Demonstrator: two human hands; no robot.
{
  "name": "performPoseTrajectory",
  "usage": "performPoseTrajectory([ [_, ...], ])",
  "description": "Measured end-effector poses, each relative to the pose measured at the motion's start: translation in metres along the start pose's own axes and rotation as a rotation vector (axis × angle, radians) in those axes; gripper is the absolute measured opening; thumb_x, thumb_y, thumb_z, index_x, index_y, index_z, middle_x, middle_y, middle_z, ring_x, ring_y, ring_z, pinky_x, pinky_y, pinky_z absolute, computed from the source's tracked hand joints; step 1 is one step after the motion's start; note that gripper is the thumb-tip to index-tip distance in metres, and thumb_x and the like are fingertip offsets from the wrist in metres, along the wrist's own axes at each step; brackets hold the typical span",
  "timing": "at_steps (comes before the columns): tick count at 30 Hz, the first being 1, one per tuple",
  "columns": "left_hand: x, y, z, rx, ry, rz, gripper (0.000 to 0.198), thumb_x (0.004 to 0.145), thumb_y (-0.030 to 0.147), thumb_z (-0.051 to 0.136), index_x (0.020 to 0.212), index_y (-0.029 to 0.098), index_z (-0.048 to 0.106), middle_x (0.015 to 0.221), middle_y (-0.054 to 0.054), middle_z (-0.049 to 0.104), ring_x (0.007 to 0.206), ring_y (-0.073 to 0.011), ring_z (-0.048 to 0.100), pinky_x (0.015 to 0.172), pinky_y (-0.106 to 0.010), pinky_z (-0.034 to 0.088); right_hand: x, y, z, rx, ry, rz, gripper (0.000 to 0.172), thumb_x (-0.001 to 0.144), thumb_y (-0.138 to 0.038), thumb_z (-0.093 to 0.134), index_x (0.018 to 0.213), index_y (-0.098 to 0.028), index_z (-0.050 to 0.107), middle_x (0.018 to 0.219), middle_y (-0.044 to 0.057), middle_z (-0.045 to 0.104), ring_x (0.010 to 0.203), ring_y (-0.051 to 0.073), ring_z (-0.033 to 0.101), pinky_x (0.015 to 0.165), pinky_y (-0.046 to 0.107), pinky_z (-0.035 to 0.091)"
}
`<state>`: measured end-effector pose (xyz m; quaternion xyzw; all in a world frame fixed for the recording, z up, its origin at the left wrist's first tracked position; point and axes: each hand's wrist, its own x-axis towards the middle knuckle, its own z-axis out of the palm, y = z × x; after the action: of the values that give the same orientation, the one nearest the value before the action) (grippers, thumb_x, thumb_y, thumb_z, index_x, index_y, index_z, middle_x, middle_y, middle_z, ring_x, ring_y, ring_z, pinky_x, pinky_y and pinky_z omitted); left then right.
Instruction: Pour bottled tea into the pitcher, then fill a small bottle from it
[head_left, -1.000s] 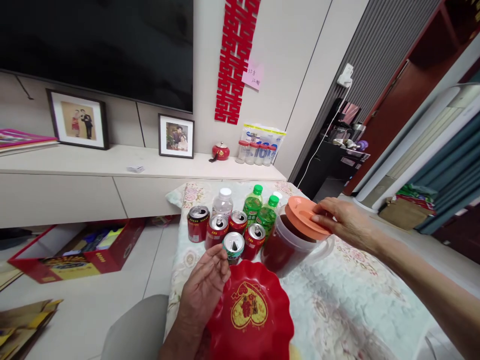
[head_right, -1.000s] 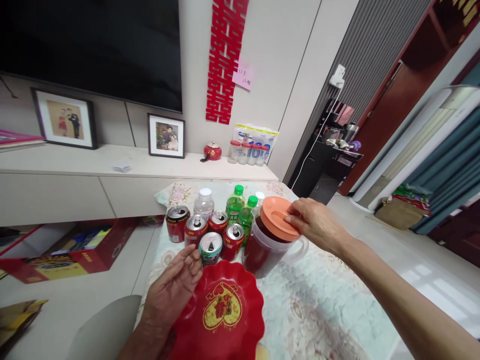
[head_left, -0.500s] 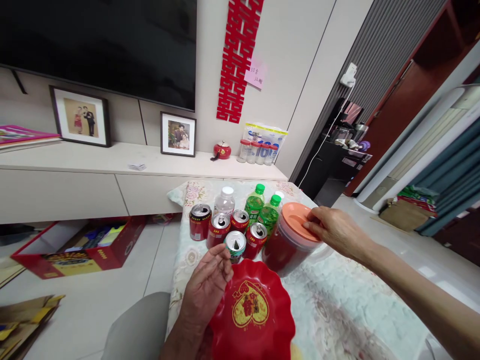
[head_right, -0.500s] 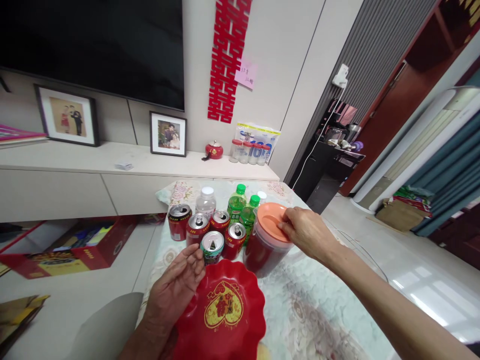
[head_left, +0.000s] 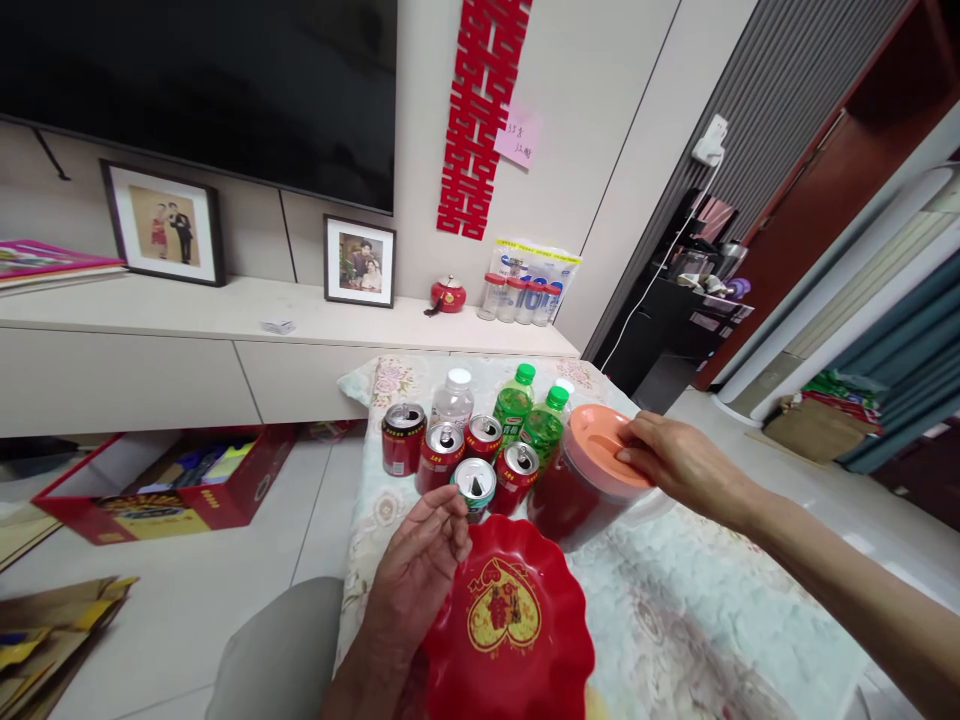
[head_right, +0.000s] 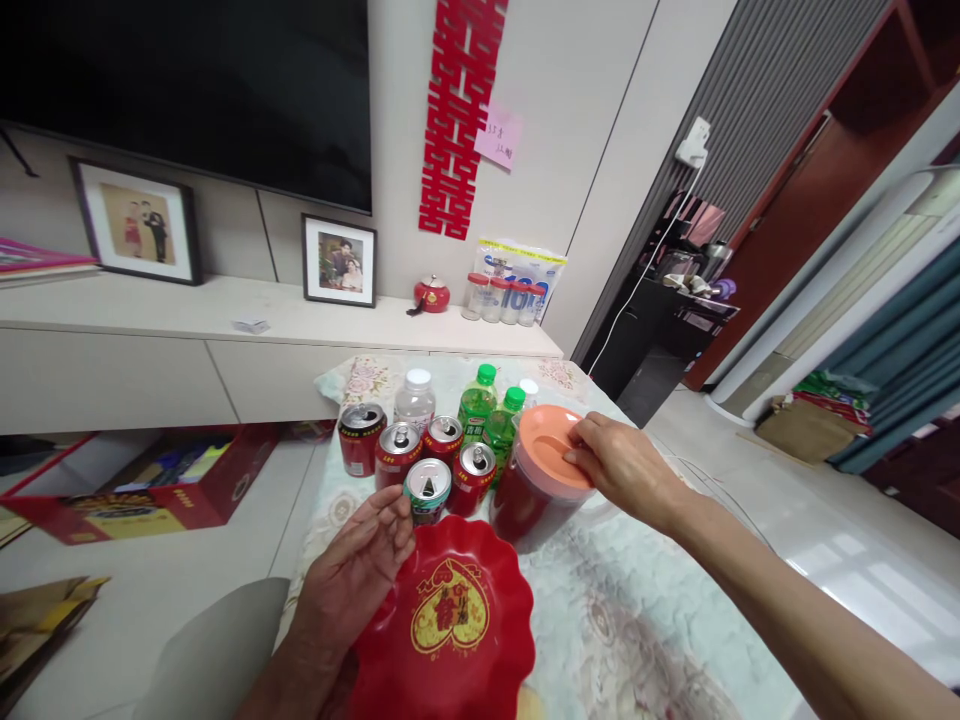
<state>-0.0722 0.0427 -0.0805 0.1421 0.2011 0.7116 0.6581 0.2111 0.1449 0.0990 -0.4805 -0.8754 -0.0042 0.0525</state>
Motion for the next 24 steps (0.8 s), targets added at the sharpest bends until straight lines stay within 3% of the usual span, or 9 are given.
performPoseTrajectory([
  [14,-0.002,0.002,0.006,-0.023,0.028,-0.022,0.038,0.063,0.025,0.095,0.097,0.016,0.081,0.086,-0.005,0.075,0.068,-0.0123,0.066,0.063,-0.022,0.055,0.015,0.026,-0.004,0.060,0.027,-0.348,0.032,0.104,-0.039,0.040,0.096,-0.023,0.066,0.089,0.008,0.065,0.079,0.022,0.066,0.070,0.033,0.052],
  [24,0.000,0.000,0.004,-0.024,-0.008,-0.006,0.039,0.064,0.026,0.094,0.099,0.015,0.079,0.085,-0.005,0.073,0.065,-0.0118,0.064,0.059,-0.022,0.052,0.011,0.038,0.009,0.220,0.127,-0.271,0.039,0.099,-0.058,0.053,0.098,-0.024,0.071,0.092,0.008,0.068,0.080,0.021,0.070,0.073,0.034,0.056],
])
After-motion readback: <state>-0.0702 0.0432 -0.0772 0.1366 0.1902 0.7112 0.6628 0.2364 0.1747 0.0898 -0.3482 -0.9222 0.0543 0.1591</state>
